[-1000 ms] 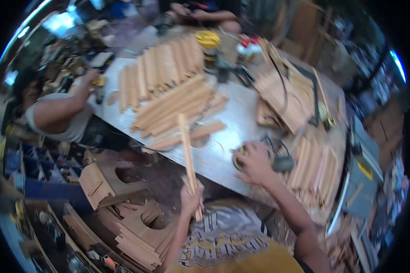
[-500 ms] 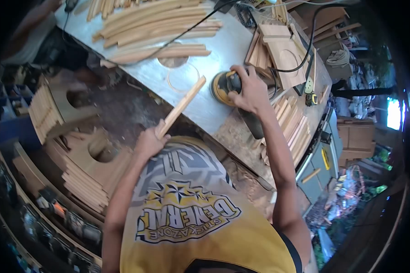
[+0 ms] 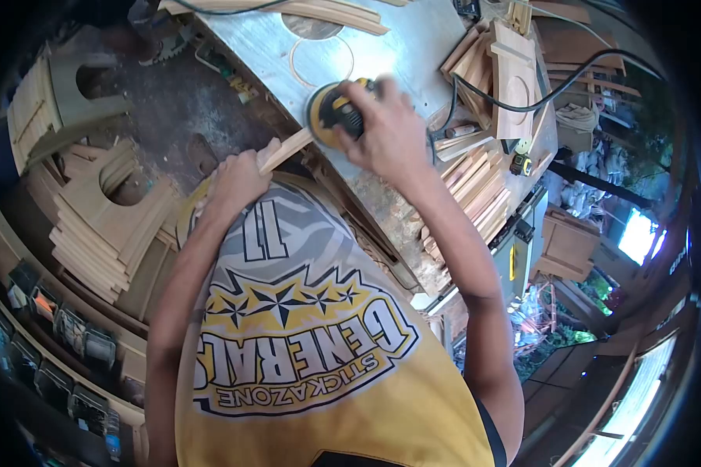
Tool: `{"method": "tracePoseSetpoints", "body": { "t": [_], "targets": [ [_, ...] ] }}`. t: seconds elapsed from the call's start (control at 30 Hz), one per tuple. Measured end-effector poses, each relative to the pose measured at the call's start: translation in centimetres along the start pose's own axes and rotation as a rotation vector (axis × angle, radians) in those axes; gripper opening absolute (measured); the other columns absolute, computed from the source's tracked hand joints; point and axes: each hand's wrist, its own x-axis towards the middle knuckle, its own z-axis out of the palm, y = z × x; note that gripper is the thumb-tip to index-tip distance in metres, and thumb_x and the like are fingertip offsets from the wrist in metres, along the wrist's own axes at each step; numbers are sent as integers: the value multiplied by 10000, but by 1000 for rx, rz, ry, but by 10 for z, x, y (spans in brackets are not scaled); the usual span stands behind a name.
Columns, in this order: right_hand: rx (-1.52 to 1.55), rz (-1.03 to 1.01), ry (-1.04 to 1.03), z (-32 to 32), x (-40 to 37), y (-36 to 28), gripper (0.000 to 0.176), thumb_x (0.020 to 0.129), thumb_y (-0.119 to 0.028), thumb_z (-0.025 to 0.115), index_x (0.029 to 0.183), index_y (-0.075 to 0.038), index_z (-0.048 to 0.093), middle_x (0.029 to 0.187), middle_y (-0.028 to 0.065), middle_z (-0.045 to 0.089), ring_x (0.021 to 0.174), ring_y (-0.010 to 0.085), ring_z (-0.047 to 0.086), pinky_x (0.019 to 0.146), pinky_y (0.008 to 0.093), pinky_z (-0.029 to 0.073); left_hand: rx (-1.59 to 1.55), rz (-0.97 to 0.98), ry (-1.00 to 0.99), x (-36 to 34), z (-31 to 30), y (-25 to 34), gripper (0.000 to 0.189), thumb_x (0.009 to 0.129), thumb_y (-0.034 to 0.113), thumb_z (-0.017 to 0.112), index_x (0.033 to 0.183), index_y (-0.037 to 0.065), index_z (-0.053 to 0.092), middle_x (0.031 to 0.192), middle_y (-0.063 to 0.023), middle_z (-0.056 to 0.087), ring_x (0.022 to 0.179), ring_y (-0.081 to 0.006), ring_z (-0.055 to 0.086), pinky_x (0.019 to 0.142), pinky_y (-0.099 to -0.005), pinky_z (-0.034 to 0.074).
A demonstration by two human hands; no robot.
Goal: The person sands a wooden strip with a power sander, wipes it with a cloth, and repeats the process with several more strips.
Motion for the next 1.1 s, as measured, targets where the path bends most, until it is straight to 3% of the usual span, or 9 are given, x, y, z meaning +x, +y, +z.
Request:
{"method": "tracePoseSetpoints", "body": {
  "t": [0.1, 0.23, 0.43, 0.5, 0.53, 0.77, 0.87, 0.97, 1.1],
  "targets": [
    [-53, 96, 65, 2, 13, 28, 532, 814, -341, 819, 1299, -260, 616, 1090, 199, 567, 912, 403, 683, 750, 483, 594, 9, 13, -29, -3, -2, -4, 392, 858, 301, 717, 1108, -1, 712, 1085, -294, 722, 1056, -456, 694, 954, -526, 542],
    [9, 75, 122, 3, 10, 38, 529, 811, -332, 828, 1285, -219, 623, 1084, 199, 568, 900, 402, 685, 768, 488, 583, -6, 77, -4, -3, -7, 8, 360, 875, 263, 698, 1121, 0, 692, 1075, -291, 724, 1053, -457, 694, 945, -532, 542],
    [20, 39, 29, 2, -7, 5, 514, 814, -350, 827, 1270, -207, 637, 1095, 210, 567, 1000, 417, 664, 788, 508, 578, 26, 94, 10, -2, -4, 17, 338, 881, 234, 682, 1122, -4, 675, 1065, -303, 719, 1052, -467, 690, 943, -534, 538],
    [37, 50, 124, 7, 2, 29, 511, 818, -313, 804, 1290, -245, 618, 1087, 235, 563, 891, 423, 664, 693, 501, 582, 42, 96, 25, -8, -4, 14, 336, 878, 230, 683, 1116, -7, 673, 1058, -308, 718, 1047, -470, 689, 939, -535, 538],
    [11, 157, 88, 3, 8, 41, 521, 832, -394, 804, 1286, -209, 628, 1142, 217, 577, 990, 429, 671, 824, 503, 584, 28, 89, 19, -13, -5, 12, 333, 873, 223, 686, 1110, -11, 669, 1047, -313, 716, 1041, -474, 690, 935, -537, 538],
    [-92, 240, 174, -14, 16, 115, 551, 846, -399, 781, 1336, -221, 604, 1133, 221, 596, 991, 436, 682, 855, 510, 572, 51, 91, 34, -20, -7, -1, 348, 848, 199, 712, 1105, -29, 653, 1028, -326, 711, 1023, -482, 690, 926, -545, 536],
    [7, 245, 201, -23, 9, 113, 573, 830, -394, 773, 1348, -234, 591, 1135, 257, 594, 1004, 474, 678, 868, 526, 572, 53, 126, 50, -16, -2, -7, 361, 835, 192, 731, 1106, -33, 651, 1033, -321, 713, 1013, -480, 693, 920, -544, 541],
    [36, 225, 173, -17, 9, 94, 585, 825, -387, 787, 1351, -217, 597, 1116, 209, 607, 985, 427, 685, 875, 503, 561, 80, 75, 40, -20, -6, 1, 359, 837, 193, 739, 1109, -24, 651, 1033, -310, 717, 1006, -476, 697, 912, -542, 547],
    [45, 202, 88, 2, 10, 54, 562, 827, -371, 795, 1332, -221, 601, 1119, 222, 590, 978, 445, 680, 860, 507, 564, 92, 69, 34, -17, -3, -5, 358, 849, 205, 740, 1122, -7, 651, 1036, -296, 723, 1003, -466, 703, 908, -539, 552]
  ]
}}
